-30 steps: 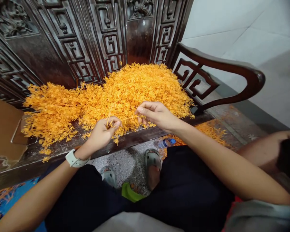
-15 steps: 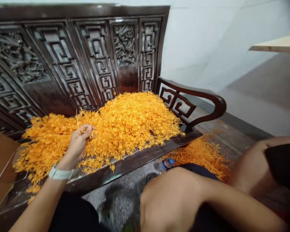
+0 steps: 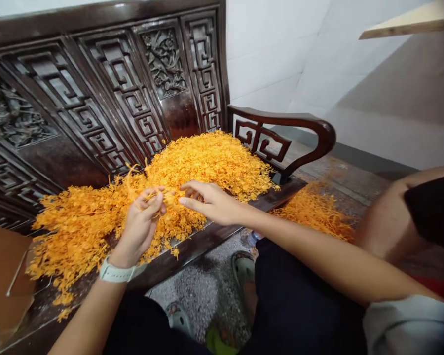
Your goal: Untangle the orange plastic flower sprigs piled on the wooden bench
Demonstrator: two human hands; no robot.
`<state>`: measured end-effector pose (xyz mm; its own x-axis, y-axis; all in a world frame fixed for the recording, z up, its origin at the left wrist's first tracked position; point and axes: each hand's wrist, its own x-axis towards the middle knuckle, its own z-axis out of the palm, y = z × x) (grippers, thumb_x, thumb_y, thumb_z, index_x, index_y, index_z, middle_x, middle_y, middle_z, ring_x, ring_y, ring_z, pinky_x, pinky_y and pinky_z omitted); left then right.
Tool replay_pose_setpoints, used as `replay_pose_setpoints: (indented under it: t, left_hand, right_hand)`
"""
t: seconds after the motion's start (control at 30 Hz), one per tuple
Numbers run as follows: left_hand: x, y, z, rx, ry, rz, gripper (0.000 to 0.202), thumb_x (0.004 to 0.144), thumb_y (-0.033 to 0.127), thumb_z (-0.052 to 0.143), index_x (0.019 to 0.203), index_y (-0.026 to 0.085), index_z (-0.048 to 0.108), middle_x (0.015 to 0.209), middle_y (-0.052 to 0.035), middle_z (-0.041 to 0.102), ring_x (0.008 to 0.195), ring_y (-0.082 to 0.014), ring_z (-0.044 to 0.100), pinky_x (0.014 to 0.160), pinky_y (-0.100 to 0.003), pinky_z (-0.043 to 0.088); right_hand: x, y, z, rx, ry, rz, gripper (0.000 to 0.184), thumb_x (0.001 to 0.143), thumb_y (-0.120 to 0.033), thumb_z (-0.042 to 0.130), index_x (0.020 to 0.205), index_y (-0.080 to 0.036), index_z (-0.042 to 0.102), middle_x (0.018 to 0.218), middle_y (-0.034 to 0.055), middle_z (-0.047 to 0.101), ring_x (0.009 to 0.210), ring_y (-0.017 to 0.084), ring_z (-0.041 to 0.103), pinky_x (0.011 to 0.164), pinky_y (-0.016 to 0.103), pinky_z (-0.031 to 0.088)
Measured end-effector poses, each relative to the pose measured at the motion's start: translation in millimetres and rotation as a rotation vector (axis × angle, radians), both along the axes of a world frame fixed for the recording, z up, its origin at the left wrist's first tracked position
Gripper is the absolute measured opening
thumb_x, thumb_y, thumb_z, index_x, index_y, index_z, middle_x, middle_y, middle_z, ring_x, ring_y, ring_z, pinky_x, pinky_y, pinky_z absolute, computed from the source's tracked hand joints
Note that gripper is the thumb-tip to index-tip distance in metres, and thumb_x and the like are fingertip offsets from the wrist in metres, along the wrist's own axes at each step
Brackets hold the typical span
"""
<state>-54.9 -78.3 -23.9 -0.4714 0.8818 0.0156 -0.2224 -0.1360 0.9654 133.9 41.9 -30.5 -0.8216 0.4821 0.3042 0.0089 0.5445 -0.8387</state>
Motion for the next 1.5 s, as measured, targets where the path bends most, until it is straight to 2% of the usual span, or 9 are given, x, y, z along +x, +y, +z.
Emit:
replay_pose_setpoints:
  t: [0.17,0.37,0.63,0.83,0.97,1.07,1.17,1.23,1.5]
  left_hand:
    - [25,5,-1.5,-0.022,0.055,-0.09,0.031,0.075,0.034,0.094,0.1,0.019,0.082,0.097,-0.0034,0.072,0.065,-0.0063,0.057,0.064,-0.019,0.048]
    - [33,11,-3.4,-0.01,0.084,-0.093,0.024,0.081,0.034,0.088,0.095,0.018,0.078,0.067,0.0035,0.054,0.053,-0.0051,0.043,0.052,-0.019,0.035]
    - [44,6,-4.5,-0.148,-0.055,-0.097,0.026,0.056,0.003,0.074,0.078,0.015,0.067,0.067,0.0039,0.053,0.052,-0.005,0.04,0.047,-0.019,0.028]
    - [-13,20,5.5,-0.074,-0.23,0.143,0.034,0.057,-0.007,0.063,0.08,0.017,0.054,0.066,0.0072,0.05,0.042,-0.0022,0.028,0.044,-0.018,0.024]
    - [-36,15,8.1,0.059,-0.193,0.104,0.022,0.08,0.006,0.075,0.09,0.018,0.06,0.074,0.0043,0.055,0.047,-0.0027,0.033,0.045,-0.018,0.027]
    - [-29,6,5.7,0.055,-0.14,0.026,0.019,0.083,0.013,0.079,0.091,0.018,0.063,0.083,0.0011,0.061,0.049,-0.0028,0.034,0.045,-0.019,0.028]
    - [-18,-1,3.5,0.034,-0.142,-0.04,0.019,0.084,0.017,0.08,0.094,0.019,0.065,0.084,0.0005,0.062,0.05,-0.0035,0.034,0.046,-0.021,0.028]
    - [-12,-4,2.9,0.02,-0.149,-0.087,0.02,0.085,0.02,0.081,0.096,0.02,0.064,0.084,-0.0002,0.065,0.05,-0.004,0.036,0.048,-0.021,0.029]
    - [3,-6,-2.8,-0.069,-0.114,-0.156,0.017,0.079,0.009,0.074,0.09,0.016,0.063,0.063,0.0047,0.05,0.048,-0.0052,0.035,0.049,-0.021,0.027]
  right_hand:
    - [0,-4,-4.3,-0.085,0.101,-0.005,0.043,0.1,-0.05,0.066,0.126,-0.016,0.064,0.089,0.0009,0.064,0.077,0.014,0.057,0.07,0.03,0.045]
    - [2,5,-16.1,-0.085,0.223,0.004,0.021,0.097,-0.036,0.071,0.095,-0.016,0.062,0.072,-0.0055,0.049,0.064,0.01,0.044,0.062,0.026,0.036]
    - [19,-24,2.8,0.727,0.302,0.121,0.027,0.086,0.006,0.045,0.082,-0.018,0.057,0.078,0.0019,0.056,0.074,0.016,0.045,0.069,0.029,0.037]
    - [34,-84,19.7,0.499,0.123,0.831,0.014,0.092,-0.008,0.062,0.101,-0.017,0.069,0.087,0.0013,0.069,0.076,0.016,0.053,0.069,0.03,0.043]
    - [30,-68,23.7,-0.046,-0.162,1.076,0.012,0.103,-0.02,0.061,0.095,-0.016,0.069,0.091,0.0039,0.076,0.079,0.013,0.067,0.07,0.023,0.049]
    - [15,-30,27.5,-0.606,0.175,0.69,0.028,0.103,-0.046,0.063,0.11,-0.02,0.068,0.102,0.0048,0.076,0.075,0.012,0.067,0.071,0.024,0.054]
    - [-3,-3,20.1,-0.842,0.356,0.112,0.041,0.098,-0.054,0.065,0.122,-0.02,0.064,0.107,0.007,0.073,0.068,0.011,0.059,0.065,0.027,0.053]
    - [-13,0,8.1,-0.751,0.244,-0.025,0.045,0.094,-0.052,0.072,0.121,-0.018,0.063,0.101,0.0068,0.071,0.067,0.011,0.056,0.061,0.027,0.049]
    - [-20,-25,-13.5,-0.064,0.156,0.102,0.035,0.104,-0.041,0.06,0.078,-0.019,0.056,0.066,-0.0028,0.051,0.061,0.011,0.043,0.06,0.028,0.034]
